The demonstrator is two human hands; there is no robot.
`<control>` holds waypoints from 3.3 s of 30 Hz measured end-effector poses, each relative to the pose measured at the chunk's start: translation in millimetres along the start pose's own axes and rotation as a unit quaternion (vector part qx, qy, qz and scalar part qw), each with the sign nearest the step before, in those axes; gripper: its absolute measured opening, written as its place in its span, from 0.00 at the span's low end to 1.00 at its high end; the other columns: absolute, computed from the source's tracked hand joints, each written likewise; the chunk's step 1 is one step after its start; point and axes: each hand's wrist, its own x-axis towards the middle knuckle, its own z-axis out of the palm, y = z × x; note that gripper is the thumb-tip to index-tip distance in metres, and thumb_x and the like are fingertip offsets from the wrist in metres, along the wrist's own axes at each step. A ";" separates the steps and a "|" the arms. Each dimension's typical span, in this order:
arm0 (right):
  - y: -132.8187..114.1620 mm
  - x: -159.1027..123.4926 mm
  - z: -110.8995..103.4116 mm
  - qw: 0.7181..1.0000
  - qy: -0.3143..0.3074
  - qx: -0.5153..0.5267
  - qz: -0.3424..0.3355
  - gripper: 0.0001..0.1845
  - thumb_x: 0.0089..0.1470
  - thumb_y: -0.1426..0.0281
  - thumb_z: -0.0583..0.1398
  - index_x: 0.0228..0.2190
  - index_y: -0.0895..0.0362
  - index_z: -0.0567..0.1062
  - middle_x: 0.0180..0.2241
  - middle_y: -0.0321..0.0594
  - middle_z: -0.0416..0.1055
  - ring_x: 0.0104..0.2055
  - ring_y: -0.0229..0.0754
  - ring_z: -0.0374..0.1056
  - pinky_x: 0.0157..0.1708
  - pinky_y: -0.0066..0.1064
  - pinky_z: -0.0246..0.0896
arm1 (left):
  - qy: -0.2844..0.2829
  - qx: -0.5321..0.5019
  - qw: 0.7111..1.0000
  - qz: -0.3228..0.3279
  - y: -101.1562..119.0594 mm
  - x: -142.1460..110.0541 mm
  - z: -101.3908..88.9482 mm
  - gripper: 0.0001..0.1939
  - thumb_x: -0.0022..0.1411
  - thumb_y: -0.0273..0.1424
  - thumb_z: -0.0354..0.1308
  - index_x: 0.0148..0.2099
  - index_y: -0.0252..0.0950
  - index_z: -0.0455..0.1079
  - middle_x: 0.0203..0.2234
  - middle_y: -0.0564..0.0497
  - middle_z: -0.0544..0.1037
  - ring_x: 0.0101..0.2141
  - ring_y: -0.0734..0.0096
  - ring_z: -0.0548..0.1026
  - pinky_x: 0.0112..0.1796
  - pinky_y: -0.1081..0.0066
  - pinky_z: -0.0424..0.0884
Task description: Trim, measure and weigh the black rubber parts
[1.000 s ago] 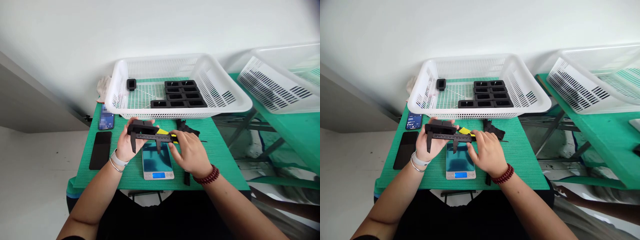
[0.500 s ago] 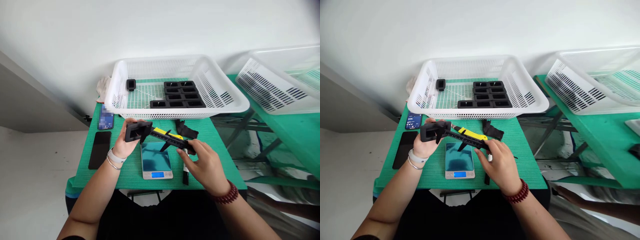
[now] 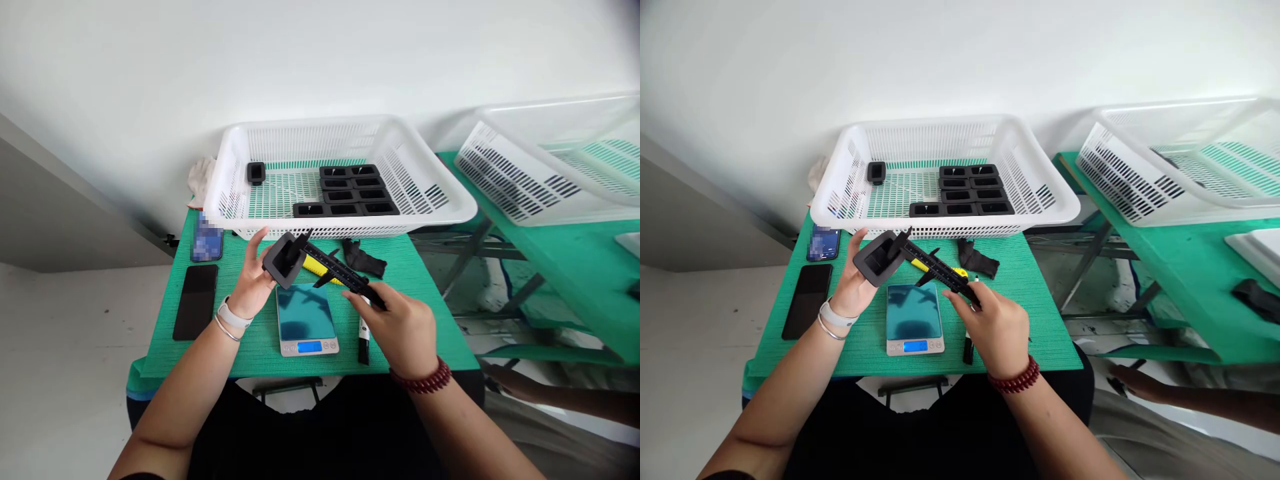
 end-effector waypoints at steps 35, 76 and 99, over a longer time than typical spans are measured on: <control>-12.5 16.9 -0.2 1.000 0.012 -0.022 -0.017 0.27 0.57 0.51 0.57 0.17 0.56 0.62 0.12 0.33 0.60 0.15 0.33 0.54 0.19 0.27 0.42 | -0.034 0.075 0.997 0.014 -3.7 -3.4 -4.6 0.33 0.49 0.46 0.69 0.56 0.46 0.66 0.55 0.47 0.69 0.52 0.56 0.71 0.50 0.59 0.71; 10.2 27.5 2.6 0.989 0.092 -0.079 -0.081 0.22 0.54 0.57 0.62 0.19 0.55 0.62 0.14 0.31 0.63 0.16 0.32 0.57 0.19 0.26 0.44 | -0.026 -0.042 0.979 -0.198 2.3 3.6 -4.7 0.26 0.68 0.46 0.45 0.45 0.28 0.73 0.30 0.40 0.82 0.24 0.64 0.79 0.24 0.71 0.72; -0.8 33.0 5.5 0.984 0.061 -0.021 -0.167 0.24 0.57 0.54 0.59 0.18 0.56 0.64 0.12 0.30 0.59 0.15 0.31 0.52 0.18 0.26 0.44 | -0.002 -0.041 0.985 -0.170 -1.4 -2.8 -6.8 0.19 0.45 0.43 0.70 0.36 0.36 0.76 0.26 0.52 0.78 0.26 0.73 0.73 0.28 0.72 0.71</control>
